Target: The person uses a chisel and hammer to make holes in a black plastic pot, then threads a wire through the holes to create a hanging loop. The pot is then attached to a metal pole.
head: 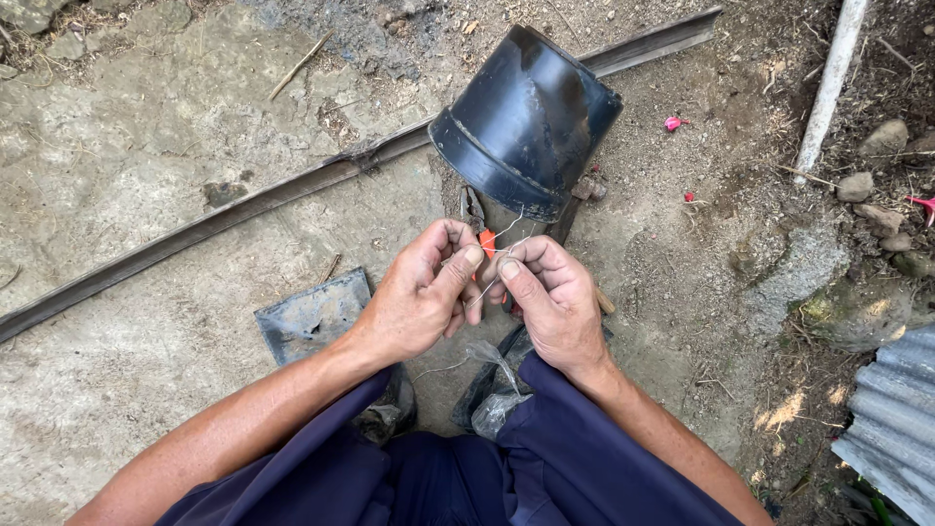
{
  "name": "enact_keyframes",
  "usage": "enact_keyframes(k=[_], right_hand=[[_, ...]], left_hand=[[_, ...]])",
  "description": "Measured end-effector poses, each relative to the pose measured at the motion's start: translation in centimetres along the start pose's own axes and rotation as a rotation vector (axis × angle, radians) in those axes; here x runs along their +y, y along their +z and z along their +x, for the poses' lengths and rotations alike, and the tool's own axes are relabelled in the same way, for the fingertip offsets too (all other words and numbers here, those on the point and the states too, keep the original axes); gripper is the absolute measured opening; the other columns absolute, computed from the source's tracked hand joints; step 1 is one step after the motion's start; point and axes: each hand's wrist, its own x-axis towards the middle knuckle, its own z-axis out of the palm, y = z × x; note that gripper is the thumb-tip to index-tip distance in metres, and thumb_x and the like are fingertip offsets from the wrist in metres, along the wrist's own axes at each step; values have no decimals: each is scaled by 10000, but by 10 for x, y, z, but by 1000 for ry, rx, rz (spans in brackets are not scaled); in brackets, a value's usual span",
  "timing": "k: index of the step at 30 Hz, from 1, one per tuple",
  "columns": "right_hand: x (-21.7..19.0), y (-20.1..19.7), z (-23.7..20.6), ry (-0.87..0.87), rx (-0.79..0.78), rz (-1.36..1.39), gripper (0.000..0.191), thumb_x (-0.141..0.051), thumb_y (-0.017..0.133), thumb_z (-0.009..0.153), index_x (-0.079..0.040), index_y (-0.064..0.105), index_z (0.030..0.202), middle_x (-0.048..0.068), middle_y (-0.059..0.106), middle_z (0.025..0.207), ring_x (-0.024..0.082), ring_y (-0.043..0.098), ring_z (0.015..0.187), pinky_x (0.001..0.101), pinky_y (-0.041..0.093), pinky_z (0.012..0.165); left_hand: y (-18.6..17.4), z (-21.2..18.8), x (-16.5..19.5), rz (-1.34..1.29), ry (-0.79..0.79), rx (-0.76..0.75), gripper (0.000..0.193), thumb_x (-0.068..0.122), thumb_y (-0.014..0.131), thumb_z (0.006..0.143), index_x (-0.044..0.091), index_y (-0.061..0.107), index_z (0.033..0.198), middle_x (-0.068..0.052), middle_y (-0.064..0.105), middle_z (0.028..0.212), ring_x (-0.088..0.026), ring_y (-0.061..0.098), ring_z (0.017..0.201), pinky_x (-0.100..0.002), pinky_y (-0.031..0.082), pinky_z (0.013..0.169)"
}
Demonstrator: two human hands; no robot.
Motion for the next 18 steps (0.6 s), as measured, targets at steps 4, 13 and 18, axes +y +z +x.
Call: enact_keyframes(k=[4,13,18], right_hand=[[3,3,1,-4,49,32,150,-154,676,1034,-16,665,1091,13,706,907,59,650,759,195,511,658],[2,5,3,-48,127,38,149,-100,716,994,13,681,1086,43,731,901,63,660,745,190,527,632],[1,7,5,-84,90,100,156,-98,705,1010,12,666,1113,51,722,920,73,669,775,197,544,669]], left_hand=[[7,-1,-9,207,158,99,168,197,523,1077,30,506,1062,-23,619,798,-53,591,608,-228,497,506],[1,7,-10,-50,14,15,190,233,522,1051,46,534,1084,-36,631,774,-87,619,590,-232,475,444],[1,9,-10,-94,80,3,176,234,543,1049,61,533,1081,-26,642,834,-87,660,652,-236,513,469]])
